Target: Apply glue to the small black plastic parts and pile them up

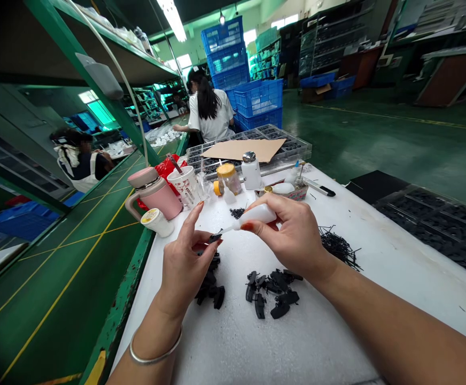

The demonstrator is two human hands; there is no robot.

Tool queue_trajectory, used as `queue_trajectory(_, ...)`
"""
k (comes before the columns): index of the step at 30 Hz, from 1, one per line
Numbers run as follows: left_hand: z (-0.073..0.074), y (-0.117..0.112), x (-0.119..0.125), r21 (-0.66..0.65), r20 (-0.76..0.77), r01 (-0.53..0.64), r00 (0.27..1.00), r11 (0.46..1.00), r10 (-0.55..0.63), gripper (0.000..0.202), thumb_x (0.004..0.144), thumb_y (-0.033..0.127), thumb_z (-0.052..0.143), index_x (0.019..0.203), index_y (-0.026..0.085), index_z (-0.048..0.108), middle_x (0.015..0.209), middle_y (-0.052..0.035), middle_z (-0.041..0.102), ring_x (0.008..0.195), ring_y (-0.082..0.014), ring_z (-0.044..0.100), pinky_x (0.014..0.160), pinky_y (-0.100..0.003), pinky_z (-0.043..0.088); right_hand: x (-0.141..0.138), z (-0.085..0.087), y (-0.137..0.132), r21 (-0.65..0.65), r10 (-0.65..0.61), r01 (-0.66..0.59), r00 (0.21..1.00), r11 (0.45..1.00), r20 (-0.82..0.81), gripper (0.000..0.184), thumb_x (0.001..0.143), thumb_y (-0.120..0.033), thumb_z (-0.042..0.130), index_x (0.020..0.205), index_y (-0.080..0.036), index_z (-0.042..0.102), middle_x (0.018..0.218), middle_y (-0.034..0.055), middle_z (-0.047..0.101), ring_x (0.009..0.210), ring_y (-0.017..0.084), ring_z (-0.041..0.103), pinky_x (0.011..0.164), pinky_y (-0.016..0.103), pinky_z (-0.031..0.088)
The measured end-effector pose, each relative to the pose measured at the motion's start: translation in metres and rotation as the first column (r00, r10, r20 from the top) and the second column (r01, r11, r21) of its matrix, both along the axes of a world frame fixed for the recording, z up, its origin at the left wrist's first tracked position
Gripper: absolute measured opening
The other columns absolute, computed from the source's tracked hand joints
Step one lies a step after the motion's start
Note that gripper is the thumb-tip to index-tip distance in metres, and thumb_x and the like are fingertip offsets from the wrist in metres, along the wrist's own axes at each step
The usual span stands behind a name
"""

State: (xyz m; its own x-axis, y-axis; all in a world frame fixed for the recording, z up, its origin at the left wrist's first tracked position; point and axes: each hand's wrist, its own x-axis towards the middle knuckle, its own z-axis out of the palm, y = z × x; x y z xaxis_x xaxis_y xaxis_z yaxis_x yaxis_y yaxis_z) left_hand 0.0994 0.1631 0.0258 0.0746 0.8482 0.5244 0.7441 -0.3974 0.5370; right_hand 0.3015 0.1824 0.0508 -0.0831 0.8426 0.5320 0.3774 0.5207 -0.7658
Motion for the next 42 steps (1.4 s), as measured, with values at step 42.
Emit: queue_trajectory(42, 0.011, -0.001, 0.027, -0.398, 0.874, 0.421, 0.443, 0.815, 0.199, 0.059, 0.066, 0.026, 0.080, 0.117, 0.015, 0.052, 0.073, -0.0049, 0.072, 0.066, -0.0141, 0.067, 0.056, -0.019, 0.049, -0.021, -0.034, 0.005, 0.441, 0.025, -0.172, 0.947, 0.881, 0.320, 0.030, 0.068, 0.004, 0.055, 0.088, -0.015, 0.067, 0.084, 0.0061, 0.065, 0.078, 0.017, 0.061, 0.069, 0.027, 0.048)
